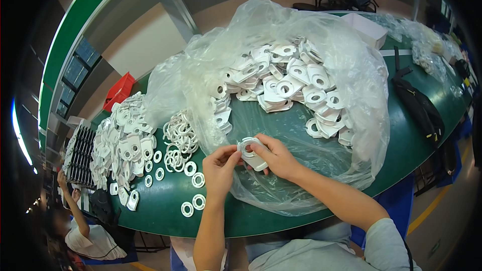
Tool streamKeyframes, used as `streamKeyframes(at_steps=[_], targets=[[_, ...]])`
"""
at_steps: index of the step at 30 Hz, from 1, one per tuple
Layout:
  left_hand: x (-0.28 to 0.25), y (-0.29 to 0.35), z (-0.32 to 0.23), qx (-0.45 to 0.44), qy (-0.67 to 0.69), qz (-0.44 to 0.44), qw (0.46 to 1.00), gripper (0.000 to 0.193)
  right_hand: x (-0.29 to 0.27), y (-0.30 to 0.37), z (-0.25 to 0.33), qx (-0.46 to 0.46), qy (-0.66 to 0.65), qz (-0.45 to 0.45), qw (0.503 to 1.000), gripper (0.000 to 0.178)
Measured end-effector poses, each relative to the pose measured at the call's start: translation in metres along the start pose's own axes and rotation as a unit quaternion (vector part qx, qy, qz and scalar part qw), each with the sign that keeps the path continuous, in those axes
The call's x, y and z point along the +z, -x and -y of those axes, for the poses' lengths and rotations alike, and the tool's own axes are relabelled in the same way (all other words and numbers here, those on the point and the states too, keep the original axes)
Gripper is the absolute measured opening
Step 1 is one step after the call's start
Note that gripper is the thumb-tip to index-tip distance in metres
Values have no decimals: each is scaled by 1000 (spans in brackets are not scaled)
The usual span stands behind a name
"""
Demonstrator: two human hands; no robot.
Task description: Assembling small white plastic components by fitting rings onto base parts at a factory workstation.
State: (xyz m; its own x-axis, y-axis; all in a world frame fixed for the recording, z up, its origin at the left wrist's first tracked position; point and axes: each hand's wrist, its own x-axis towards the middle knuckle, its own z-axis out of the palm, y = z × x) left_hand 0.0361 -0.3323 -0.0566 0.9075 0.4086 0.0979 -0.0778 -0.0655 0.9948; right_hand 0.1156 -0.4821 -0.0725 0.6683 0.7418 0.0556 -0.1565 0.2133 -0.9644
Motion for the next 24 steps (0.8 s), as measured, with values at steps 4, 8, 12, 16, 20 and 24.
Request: streamKeyframes(at_steps=[4, 8, 12, 16, 20, 24], targets=[[0, 0, 1, 9, -12, -1, 1000, 14, -2, -1, -3, -16, 24, -3, 1000, 23], [3, 2, 1, 20, -34, -15, 999, 14, 2, 0, -2, -27, 27, -24, 999, 21], [7, 5, 5, 46, -52, -23, 997, 12, 1, 1, 1, -11, 2, -41, 999, 22], [7, 7, 3, 70, -90, -21, 993, 12, 1, 2, 2, -7, 21, -43, 999, 25], [3, 5, 0, 34, -76, 3, 996, 13, 1, 0, -3, -62, 56, -46, 995, 26], [2, 2, -7, 106, -116, 22, 987, 14, -1, -4, -14, -121, 91, -41, 988, 25]])
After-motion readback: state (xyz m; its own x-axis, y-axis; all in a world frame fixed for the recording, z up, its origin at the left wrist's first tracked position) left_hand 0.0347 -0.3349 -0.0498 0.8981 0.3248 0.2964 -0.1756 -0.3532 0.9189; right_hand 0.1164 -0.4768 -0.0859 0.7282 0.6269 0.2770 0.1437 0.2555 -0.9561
